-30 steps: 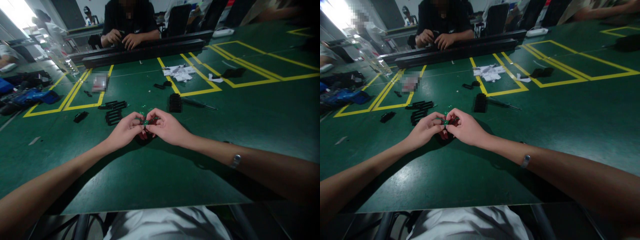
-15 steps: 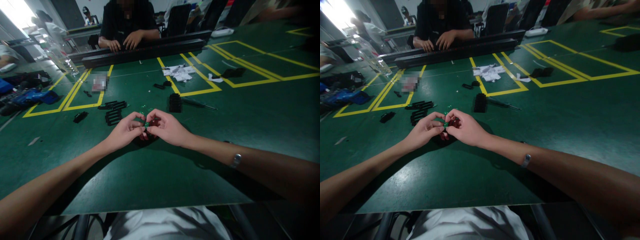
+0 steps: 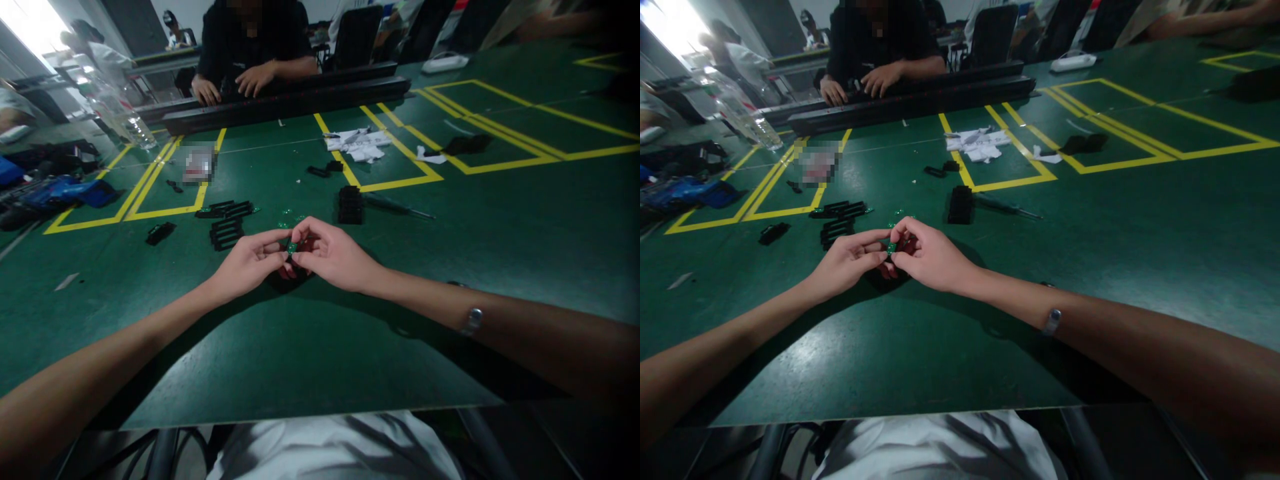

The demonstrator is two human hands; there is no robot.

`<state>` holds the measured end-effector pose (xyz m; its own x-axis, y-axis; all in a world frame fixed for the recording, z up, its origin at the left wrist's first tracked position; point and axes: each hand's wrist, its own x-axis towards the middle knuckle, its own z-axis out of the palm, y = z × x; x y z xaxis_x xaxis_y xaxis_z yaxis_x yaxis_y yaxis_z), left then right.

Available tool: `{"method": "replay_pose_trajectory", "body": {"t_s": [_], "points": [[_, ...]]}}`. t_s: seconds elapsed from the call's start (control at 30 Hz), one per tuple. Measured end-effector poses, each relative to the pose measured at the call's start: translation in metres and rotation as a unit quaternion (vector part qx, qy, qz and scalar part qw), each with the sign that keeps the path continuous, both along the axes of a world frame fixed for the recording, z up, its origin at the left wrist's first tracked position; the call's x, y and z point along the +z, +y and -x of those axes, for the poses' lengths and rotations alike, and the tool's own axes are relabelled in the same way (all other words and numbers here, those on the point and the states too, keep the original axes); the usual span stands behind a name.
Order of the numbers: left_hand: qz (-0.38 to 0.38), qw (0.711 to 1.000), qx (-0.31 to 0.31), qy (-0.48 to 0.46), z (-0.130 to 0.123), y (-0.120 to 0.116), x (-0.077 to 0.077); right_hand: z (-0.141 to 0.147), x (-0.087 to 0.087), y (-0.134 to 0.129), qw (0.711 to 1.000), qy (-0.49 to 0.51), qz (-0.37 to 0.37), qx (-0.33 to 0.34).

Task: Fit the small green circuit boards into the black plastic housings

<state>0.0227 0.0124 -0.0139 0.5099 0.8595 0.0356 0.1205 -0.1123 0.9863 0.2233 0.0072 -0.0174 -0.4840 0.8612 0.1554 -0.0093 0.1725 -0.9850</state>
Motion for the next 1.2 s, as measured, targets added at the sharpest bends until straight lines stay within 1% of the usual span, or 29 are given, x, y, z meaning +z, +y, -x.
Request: {"method": "replay_pose_trajectory", "body": {"t_s": [0.23, 0.7, 0.87, 1.2], "points": [[0.011, 1.0, -0.013, -0.009, -0.001, -0.0002, 0.0014, 0.0003, 0.0003, -0.0005, 1.0, -0.009, -0.013, -0.008], [0.001, 1.0, 0.0, -0.006, -0.0026, -0.0002, 0.0015, 0.0028, 0.0002, 0.001, 1.0, 0.0, -0.026, -0.012], [-0.001, 1.0, -0.002, -0.01, -0.0012, 0.0008, 0.0, 0.0018, 0.0001, 0.0014, 0.999, -0.015, -0.036, -0.018], [0.009, 1.0, -0.003, -0.022, -0.0047, -0.0008, 0.0026, 0.0013, -0.0011, 0.0012, 0.999, -0.01, -0.03, -0.017]]}}
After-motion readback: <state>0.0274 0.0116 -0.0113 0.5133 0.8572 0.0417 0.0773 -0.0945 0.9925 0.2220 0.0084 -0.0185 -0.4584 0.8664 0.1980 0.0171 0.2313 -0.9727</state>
